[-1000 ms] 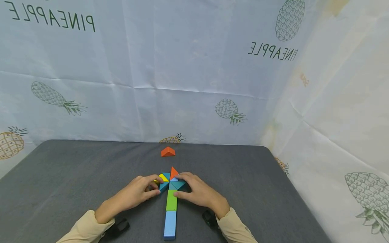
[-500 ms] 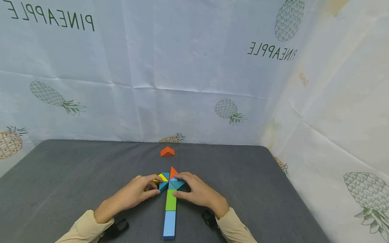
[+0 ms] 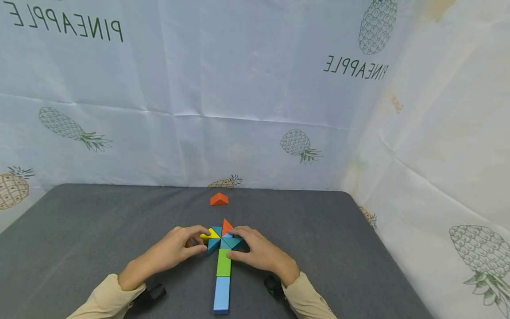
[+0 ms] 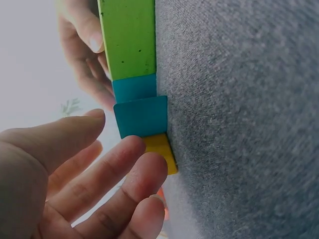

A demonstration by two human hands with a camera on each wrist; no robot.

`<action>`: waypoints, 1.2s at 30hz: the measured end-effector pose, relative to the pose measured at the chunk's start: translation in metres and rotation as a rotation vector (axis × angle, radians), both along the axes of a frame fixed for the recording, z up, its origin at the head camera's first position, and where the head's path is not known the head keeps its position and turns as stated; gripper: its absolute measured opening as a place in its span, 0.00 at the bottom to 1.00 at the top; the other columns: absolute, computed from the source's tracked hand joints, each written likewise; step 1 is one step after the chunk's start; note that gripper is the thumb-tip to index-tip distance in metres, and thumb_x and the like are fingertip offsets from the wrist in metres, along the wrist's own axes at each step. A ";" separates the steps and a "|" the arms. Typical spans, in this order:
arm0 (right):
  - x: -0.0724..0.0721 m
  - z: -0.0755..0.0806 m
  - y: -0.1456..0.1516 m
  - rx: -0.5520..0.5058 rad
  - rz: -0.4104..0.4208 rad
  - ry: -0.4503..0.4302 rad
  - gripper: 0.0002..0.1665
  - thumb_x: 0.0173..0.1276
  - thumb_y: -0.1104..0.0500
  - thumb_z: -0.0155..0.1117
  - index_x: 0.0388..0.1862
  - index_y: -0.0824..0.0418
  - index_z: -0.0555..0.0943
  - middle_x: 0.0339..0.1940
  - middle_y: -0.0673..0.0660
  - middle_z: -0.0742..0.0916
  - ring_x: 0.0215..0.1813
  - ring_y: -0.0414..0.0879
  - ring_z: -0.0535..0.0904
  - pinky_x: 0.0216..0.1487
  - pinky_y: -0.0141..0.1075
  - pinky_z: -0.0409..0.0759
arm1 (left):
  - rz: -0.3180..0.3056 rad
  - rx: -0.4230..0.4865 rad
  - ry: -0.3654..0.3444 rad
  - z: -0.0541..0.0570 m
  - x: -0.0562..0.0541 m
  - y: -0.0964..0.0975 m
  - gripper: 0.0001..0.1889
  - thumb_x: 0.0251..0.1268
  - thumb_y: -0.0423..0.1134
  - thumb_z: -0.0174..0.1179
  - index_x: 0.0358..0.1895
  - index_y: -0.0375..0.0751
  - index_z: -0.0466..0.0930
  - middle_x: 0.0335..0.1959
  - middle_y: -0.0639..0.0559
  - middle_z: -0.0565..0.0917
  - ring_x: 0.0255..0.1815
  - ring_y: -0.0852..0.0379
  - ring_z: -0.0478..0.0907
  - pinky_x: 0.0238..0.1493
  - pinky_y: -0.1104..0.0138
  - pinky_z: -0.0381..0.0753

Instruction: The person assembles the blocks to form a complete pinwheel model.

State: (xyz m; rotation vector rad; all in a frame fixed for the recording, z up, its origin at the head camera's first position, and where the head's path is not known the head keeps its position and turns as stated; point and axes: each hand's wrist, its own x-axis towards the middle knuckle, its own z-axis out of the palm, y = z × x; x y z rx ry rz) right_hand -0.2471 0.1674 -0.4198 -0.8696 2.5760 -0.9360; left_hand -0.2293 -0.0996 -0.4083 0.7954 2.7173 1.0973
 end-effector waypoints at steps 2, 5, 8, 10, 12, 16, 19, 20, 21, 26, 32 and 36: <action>0.000 0.000 0.000 0.001 0.000 0.000 0.39 0.70 0.36 0.61 0.73 0.51 0.68 0.73 0.51 0.72 0.74 0.49 0.67 0.71 0.55 0.67 | 0.004 0.001 0.004 0.000 0.000 0.000 0.17 0.67 0.39 0.65 0.57 0.41 0.80 0.38 0.50 0.89 0.28 0.67 0.79 0.27 0.70 0.74; 0.000 0.000 0.000 0.001 0.000 0.000 0.39 0.70 0.36 0.61 0.73 0.51 0.68 0.73 0.51 0.72 0.74 0.50 0.67 0.71 0.55 0.67 | 0.001 -0.012 0.015 -0.001 0.000 0.001 0.17 0.66 0.40 0.66 0.56 0.41 0.80 0.36 0.52 0.88 0.27 0.69 0.78 0.28 0.71 0.75; 0.000 0.000 0.000 0.003 -0.003 0.000 0.38 0.70 0.36 0.60 0.73 0.50 0.68 0.73 0.52 0.72 0.74 0.50 0.67 0.71 0.55 0.67 | -0.003 -0.026 0.029 -0.003 0.001 0.003 0.17 0.65 0.40 0.67 0.55 0.41 0.81 0.34 0.53 0.88 0.27 0.68 0.78 0.29 0.71 0.75; 0.000 0.000 0.000 0.004 -0.005 -0.001 0.38 0.70 0.36 0.60 0.73 0.50 0.68 0.73 0.52 0.72 0.74 0.50 0.67 0.71 0.55 0.67 | -0.002 -0.034 0.036 -0.005 0.001 0.005 0.17 0.64 0.41 0.67 0.54 0.41 0.81 0.34 0.53 0.88 0.29 0.67 0.79 0.30 0.71 0.76; 0.001 0.000 0.000 0.003 -0.008 -0.001 0.38 0.70 0.36 0.60 0.73 0.50 0.68 0.73 0.52 0.72 0.74 0.50 0.67 0.71 0.55 0.67 | 0.000 -0.035 0.037 -0.005 0.002 0.006 0.16 0.64 0.41 0.67 0.54 0.41 0.81 0.33 0.53 0.87 0.30 0.65 0.80 0.31 0.70 0.76; 0.001 0.000 0.000 0.005 -0.012 0.002 0.39 0.69 0.36 0.61 0.73 0.50 0.69 0.72 0.51 0.73 0.73 0.49 0.68 0.71 0.55 0.67 | 0.006 -0.031 0.036 -0.006 0.003 0.006 0.16 0.64 0.41 0.67 0.53 0.40 0.82 0.33 0.52 0.87 0.30 0.64 0.81 0.31 0.70 0.76; 0.001 0.000 0.000 0.010 -0.015 0.001 0.39 0.69 0.35 0.61 0.73 0.50 0.69 0.72 0.51 0.73 0.73 0.49 0.68 0.71 0.55 0.67 | 0.015 -0.034 0.038 -0.007 0.002 0.007 0.15 0.65 0.40 0.67 0.53 0.41 0.82 0.33 0.53 0.87 0.29 0.65 0.80 0.31 0.70 0.76; 0.001 0.000 -0.001 0.011 -0.016 0.000 0.39 0.69 0.35 0.61 0.73 0.50 0.69 0.72 0.51 0.73 0.73 0.49 0.68 0.71 0.55 0.67 | 0.017 -0.037 0.040 -0.007 0.002 0.007 0.15 0.65 0.40 0.67 0.53 0.42 0.82 0.33 0.54 0.87 0.29 0.66 0.79 0.31 0.70 0.75; 0.001 0.000 -0.001 0.012 -0.016 -0.002 0.39 0.69 0.35 0.61 0.73 0.50 0.69 0.72 0.51 0.73 0.73 0.49 0.68 0.71 0.55 0.67 | 0.019 -0.037 0.041 -0.007 0.002 0.007 0.15 0.65 0.40 0.67 0.52 0.42 0.82 0.33 0.54 0.87 0.29 0.66 0.79 0.31 0.71 0.75; 0.001 0.000 -0.001 0.012 -0.015 -0.005 0.39 0.69 0.35 0.61 0.73 0.50 0.68 0.72 0.51 0.73 0.73 0.49 0.68 0.71 0.55 0.67 | 0.014 -0.038 0.048 -0.007 0.001 0.006 0.15 0.65 0.40 0.66 0.53 0.42 0.82 0.33 0.54 0.87 0.29 0.67 0.79 0.31 0.71 0.76; 0.000 -0.001 0.000 0.008 -0.012 0.011 0.39 0.69 0.35 0.61 0.73 0.51 0.69 0.72 0.50 0.73 0.73 0.48 0.69 0.71 0.54 0.68 | 0.012 -0.001 0.041 -0.004 0.001 0.004 0.16 0.67 0.41 0.65 0.55 0.42 0.81 0.34 0.53 0.88 0.27 0.68 0.79 0.28 0.71 0.75; 0.000 -0.002 0.000 -0.001 -0.009 0.011 0.39 0.69 0.35 0.61 0.72 0.51 0.69 0.71 0.50 0.74 0.72 0.48 0.69 0.71 0.54 0.68 | 0.024 0.025 0.047 -0.001 0.001 0.002 0.16 0.67 0.40 0.64 0.55 0.40 0.80 0.34 0.54 0.87 0.27 0.68 0.79 0.27 0.72 0.76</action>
